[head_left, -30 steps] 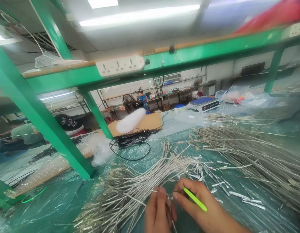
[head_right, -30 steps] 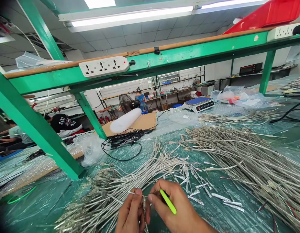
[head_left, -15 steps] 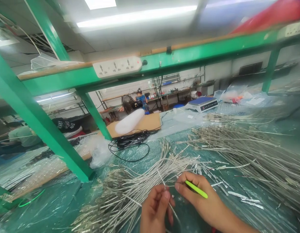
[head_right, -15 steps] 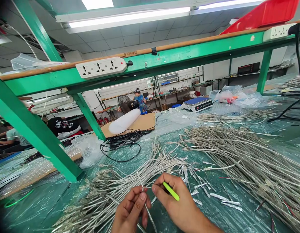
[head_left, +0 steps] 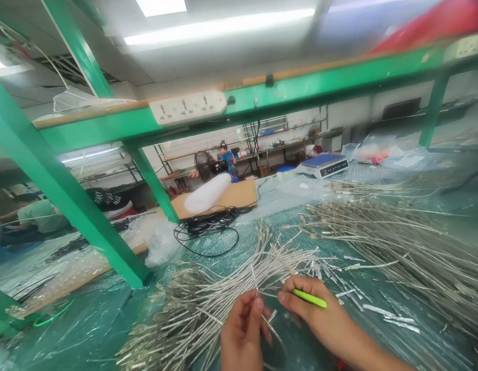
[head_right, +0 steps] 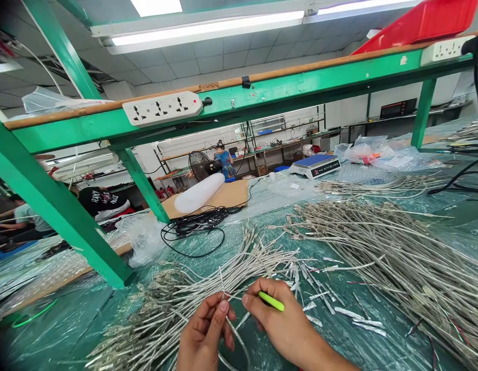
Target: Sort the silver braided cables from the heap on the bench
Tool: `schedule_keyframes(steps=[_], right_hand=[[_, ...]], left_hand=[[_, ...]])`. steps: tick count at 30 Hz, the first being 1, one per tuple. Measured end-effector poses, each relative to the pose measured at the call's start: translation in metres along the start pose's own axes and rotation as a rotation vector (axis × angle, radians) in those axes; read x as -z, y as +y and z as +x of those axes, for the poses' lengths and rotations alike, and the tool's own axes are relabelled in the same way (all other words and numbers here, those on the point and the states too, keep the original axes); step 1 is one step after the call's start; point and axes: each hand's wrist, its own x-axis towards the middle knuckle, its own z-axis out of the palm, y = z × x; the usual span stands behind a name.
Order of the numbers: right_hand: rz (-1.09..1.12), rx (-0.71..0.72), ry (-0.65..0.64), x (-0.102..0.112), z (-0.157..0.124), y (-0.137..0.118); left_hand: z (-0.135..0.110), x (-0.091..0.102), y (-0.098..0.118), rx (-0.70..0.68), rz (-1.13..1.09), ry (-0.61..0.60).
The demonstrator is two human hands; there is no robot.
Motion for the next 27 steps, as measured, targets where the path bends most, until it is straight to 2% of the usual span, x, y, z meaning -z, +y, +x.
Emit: schedule_keyframes(steps=[4, 8, 15, 17, 22, 27], right_hand=[[-0.004, 0.031, 0.003, 0.003, 0.0, 0.001], [-0.057, 0.082, 0.097, 0.009, 0.002, -0.002], [-0.026, 0.122, 0.155, 0.014, 0.004, -0.008], [-0.014, 0.129, 0.144, 0.015, 0.004, -0.009], [0.035, 0.124, 0.069, 0.016, 0.004, -0.009], [0.1, 0.102, -0.025, 0.015, 0.004, -0.008]], left_hand=[[0.01, 0.012, 0.007, -0.003, -0.002, 0.035], [0.017, 0.022, 0.014, -0.002, -0.057, 0.033], [0.004, 0.011, 0.003, 0.075, -0.046, -0.214], [0.0, 0.008, 0.005, 0.081, -0.026, -0.243], [-0.004, 0.005, 0.016, 0.097, 0.032, -0.231], [-0.007, 0.005, 0.018, 0.128, 0.068, -0.358]])
